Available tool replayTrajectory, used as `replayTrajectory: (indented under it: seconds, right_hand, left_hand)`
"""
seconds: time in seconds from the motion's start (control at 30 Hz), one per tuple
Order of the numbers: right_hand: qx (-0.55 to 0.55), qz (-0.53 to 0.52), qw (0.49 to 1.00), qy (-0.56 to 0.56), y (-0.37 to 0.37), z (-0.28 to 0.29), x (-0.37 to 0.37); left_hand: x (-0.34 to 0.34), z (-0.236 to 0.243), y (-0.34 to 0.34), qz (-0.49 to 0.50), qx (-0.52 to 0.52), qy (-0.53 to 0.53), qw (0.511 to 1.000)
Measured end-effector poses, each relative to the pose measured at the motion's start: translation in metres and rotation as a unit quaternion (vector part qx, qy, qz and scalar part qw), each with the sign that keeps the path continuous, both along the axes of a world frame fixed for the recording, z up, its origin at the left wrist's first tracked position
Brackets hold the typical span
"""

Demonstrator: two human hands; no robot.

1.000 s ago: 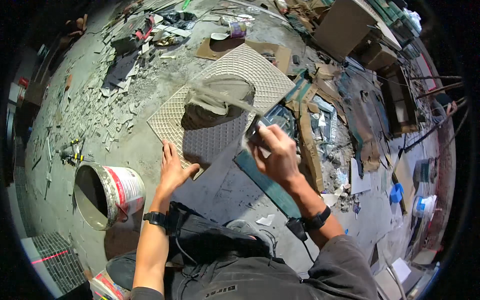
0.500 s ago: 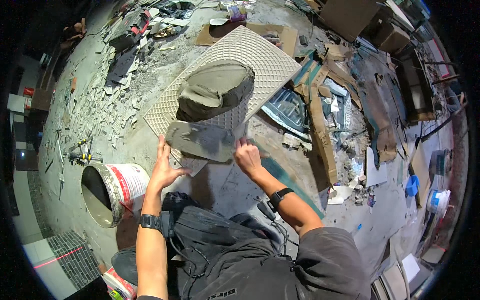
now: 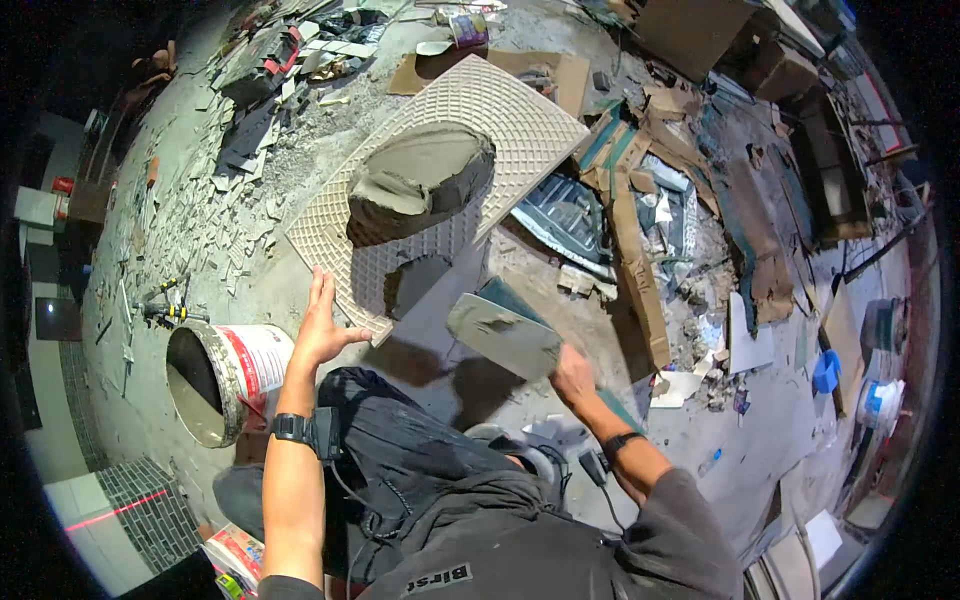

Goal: Apply adhesive to a large tile and install it onto a wall, then use a laser level and measuring tape to check alignment.

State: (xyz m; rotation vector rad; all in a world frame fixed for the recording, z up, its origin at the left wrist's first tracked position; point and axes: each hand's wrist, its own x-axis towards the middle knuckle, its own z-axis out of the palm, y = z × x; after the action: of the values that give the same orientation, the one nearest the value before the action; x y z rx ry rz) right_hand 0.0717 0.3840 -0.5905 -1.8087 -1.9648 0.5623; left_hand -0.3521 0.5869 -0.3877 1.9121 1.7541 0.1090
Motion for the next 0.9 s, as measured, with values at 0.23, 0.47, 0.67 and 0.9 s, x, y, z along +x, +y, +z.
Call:
replayTrajectory:
  seconds: [0.23,0.47,0.67,0.9]
  right_hand:
    - [0.025,-0.124,0.972,0.200,0.073,0.155,0.019]
    - [-0.076,-0.147,0.869,0.467,0.222,0.154,0.003]
    - [-0.121,-0.148,0.942,0.275,0.138,0.073,0.034]
    - [-0.112,-0.206,0.967,0.101,0.014,0.131,0.001]
  left_hand:
    - [0.008,0.004,0.004,0.001,-0.007,0.047,0.999]
    - [0.011,0.005,0.005,-0.007,-0.004,0.069,0.998]
    - [0.011,0.005,0.003,0.016,-0.005,0.054,0.998]
    - [0.013,0.008,0.002,0.037,0.000,0.060,0.997]
